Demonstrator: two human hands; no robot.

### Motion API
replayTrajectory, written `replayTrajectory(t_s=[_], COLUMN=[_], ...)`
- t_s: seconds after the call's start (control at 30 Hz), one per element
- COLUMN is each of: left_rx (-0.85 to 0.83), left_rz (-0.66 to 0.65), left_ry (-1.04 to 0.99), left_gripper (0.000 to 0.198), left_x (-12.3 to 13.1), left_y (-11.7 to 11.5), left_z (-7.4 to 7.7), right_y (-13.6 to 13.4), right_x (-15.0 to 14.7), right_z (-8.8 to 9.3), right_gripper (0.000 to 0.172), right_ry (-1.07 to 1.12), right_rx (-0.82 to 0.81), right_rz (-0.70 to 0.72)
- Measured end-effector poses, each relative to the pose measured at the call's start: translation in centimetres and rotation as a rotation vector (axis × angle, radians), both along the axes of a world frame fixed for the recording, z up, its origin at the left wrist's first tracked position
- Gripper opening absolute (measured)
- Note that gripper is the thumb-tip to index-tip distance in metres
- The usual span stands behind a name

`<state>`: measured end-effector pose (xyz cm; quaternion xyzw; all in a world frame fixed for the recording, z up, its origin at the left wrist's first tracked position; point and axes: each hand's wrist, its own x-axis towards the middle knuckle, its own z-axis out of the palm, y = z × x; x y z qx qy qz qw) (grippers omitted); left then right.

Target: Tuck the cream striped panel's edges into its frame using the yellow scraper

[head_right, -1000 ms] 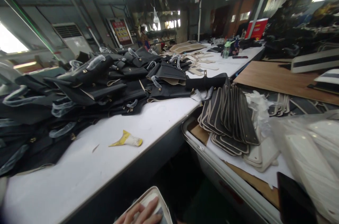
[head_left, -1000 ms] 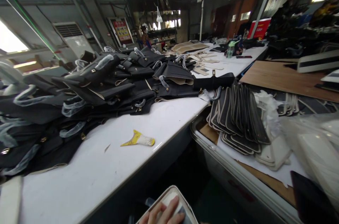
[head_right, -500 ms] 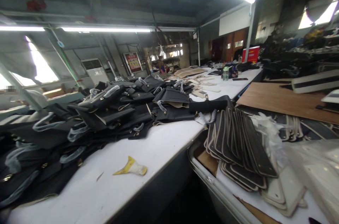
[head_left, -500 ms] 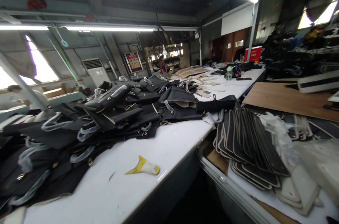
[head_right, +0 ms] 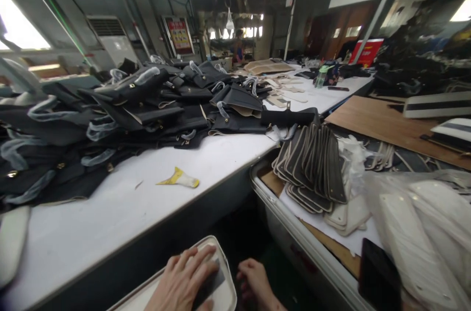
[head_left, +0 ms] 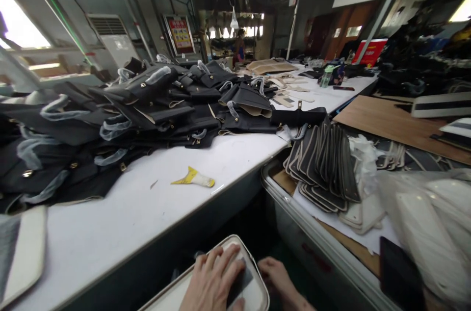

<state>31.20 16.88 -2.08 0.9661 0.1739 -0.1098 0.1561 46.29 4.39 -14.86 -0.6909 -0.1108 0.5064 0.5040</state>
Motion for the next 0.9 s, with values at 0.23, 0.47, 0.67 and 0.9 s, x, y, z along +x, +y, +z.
replayTrajectory(t_s=[0.23,0.47,0.67,0.9], left_rx=[-0.142,-0.206,-0.217,-0.186], left_rz=[0.108,0.105,0.098,0.068], left_ry=[0.04,0.009,-0.146,-0.176], left_gripper=[0.064,0.066,0.047,0.048], left_x=[-0.1,-0.7,-1.6,-1.9], left_y=[-0.4,-0.1,0.0,0.1], left_z=[0.5,-0.1,-2.0,-2.6], right_y=[3.6,7.2,7.7,9.4], right_x=[3.2,3.8,3.6,3.5], right_z=[5.5,9.2,10.3,12.3], right_gripper=[0.044,0.037,0.038,0.024], right_ry=[-0.319,-0.676,-0.92,-1.076], right_rx=[0.116,0.137,0.128,0.124], right_rz=[0.451,0.779,0.85,1.091])
